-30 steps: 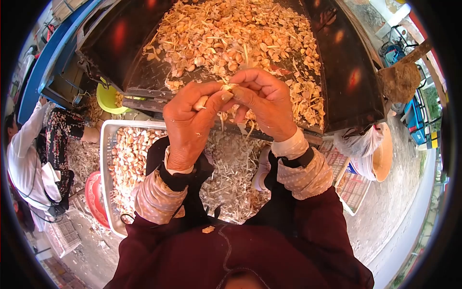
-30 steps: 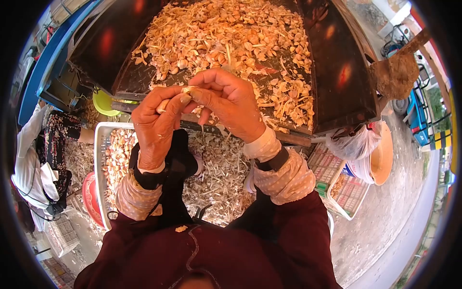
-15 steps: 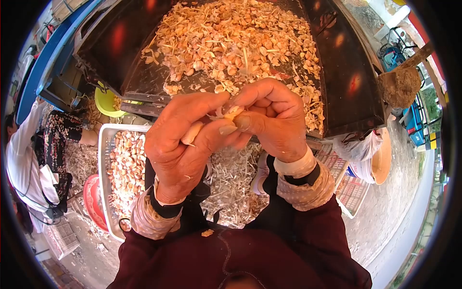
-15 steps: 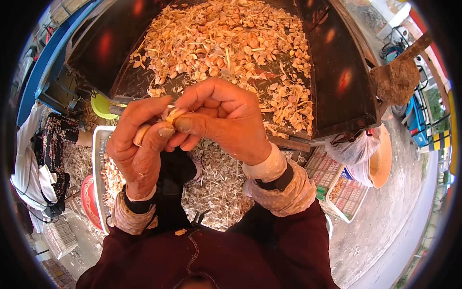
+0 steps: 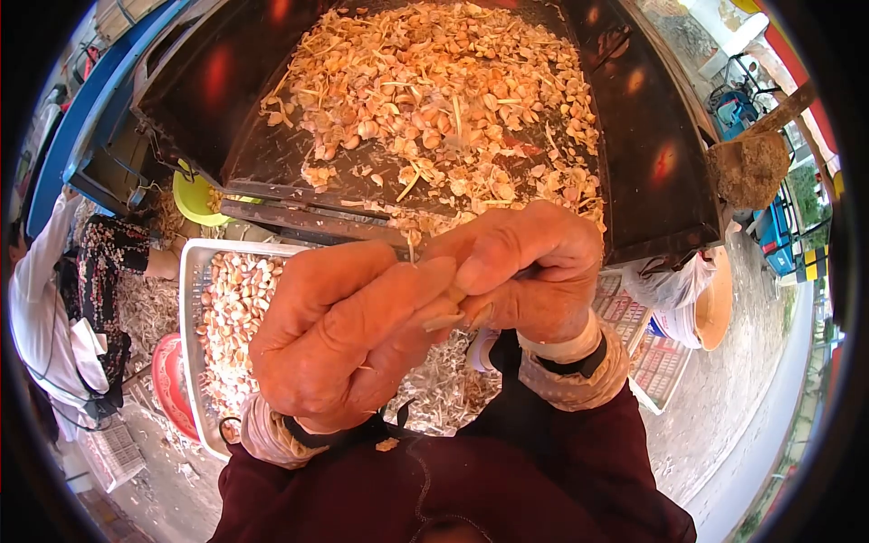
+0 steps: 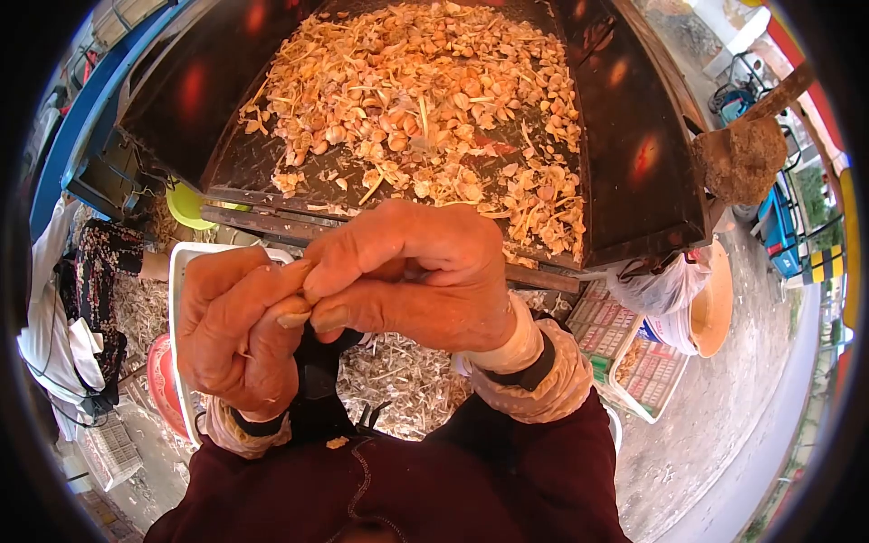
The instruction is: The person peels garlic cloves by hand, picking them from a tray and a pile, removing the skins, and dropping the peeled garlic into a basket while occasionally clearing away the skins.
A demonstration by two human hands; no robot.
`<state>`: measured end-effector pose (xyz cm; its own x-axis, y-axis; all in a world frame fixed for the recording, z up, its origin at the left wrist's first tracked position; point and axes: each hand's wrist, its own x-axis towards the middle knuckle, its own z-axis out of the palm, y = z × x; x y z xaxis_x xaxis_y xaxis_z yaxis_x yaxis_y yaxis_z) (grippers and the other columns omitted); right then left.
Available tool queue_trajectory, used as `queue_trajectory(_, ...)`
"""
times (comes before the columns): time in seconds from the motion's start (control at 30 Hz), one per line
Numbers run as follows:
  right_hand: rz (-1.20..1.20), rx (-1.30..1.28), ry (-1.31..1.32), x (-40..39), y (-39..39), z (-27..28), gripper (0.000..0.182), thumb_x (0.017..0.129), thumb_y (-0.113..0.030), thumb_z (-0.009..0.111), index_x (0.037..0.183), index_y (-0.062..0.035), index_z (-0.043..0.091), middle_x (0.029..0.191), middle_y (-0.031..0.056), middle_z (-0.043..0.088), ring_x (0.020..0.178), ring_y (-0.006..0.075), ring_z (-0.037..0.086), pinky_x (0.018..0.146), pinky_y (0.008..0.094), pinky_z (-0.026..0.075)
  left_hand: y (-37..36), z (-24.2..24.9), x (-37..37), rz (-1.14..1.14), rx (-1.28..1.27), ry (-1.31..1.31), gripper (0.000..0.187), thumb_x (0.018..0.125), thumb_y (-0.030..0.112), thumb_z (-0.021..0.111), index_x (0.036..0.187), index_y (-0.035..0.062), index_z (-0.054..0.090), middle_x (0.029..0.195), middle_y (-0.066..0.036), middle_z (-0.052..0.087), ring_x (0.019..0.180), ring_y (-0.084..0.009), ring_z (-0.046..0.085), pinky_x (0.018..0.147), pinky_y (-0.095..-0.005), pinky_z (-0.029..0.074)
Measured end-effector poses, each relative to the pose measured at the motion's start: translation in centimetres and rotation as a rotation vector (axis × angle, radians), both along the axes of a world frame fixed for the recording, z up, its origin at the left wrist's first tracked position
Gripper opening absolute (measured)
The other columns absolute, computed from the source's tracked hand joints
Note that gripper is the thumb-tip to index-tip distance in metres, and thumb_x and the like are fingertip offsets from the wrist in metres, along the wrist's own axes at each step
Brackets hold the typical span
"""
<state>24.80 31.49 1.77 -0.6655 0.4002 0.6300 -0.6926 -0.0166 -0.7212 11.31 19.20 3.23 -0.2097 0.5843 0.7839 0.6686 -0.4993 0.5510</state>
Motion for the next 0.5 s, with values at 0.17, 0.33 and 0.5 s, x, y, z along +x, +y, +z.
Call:
queue_trajectory(0.17, -0.1, -0.056, -0.201, 2.0, -2.3, 3.4, 0.022, 0.075, 0.01, 0.075, 0.096, 0.0082, 0.067, 0.097, 0.0212, 0.066, 0.088, 0.025, 0.068, 0.073, 0.029, 0.055, -2.6, 3.0, -0.5, -0.201, -0.232, -0.03, 0.048, 0.067, -0.003, 0.081, 0.113, -0.0013, 0.068, 0.098, -0.012, 0.065, 0.079, -0.0153, 0.064, 0.062, -0.0235, 0.05)
queue_trajectory(0.33, -0.233, -0.05, -0.181, 1.9, -3.4, 4.3, 0.009, 0.075, -0.003, 0.078, 0.076, -0.0028, 0.07, 0.084, 0.0287, 0.066, 0.066, 0.0271, 0.069, 0.055, 0.0302, 0.055, -2.4, 3.3, -0.9, -0.469, -0.253, -0.102, 0.044, 0.07, 0.0, 0.078, 0.112, -0.0044, 0.067, 0.094, -0.011, 0.069, 0.071, -0.0163, 0.068, 0.058, -0.0247, 0.052)
queue_trajectory(0.5, -0.044, 0.098, 0.039, 2.0, -3.2, 4.3, 0.002, 0.083, 0.002, 0.069, 0.083, -0.0004, 0.07, 0.077, 0.0207, 0.067, 0.05, 0.0155, 0.061, 0.044, 0.0251, 0.047, -2.8, 1.0, -2.0, -0.685, -0.058, -0.022, 0.026, 0.071, 0.009, 0.08, 0.095, 0.006, 0.072, 0.074, -0.008, 0.063, 0.054, -0.0156, 0.058, 0.045, -0.026, 0.038)
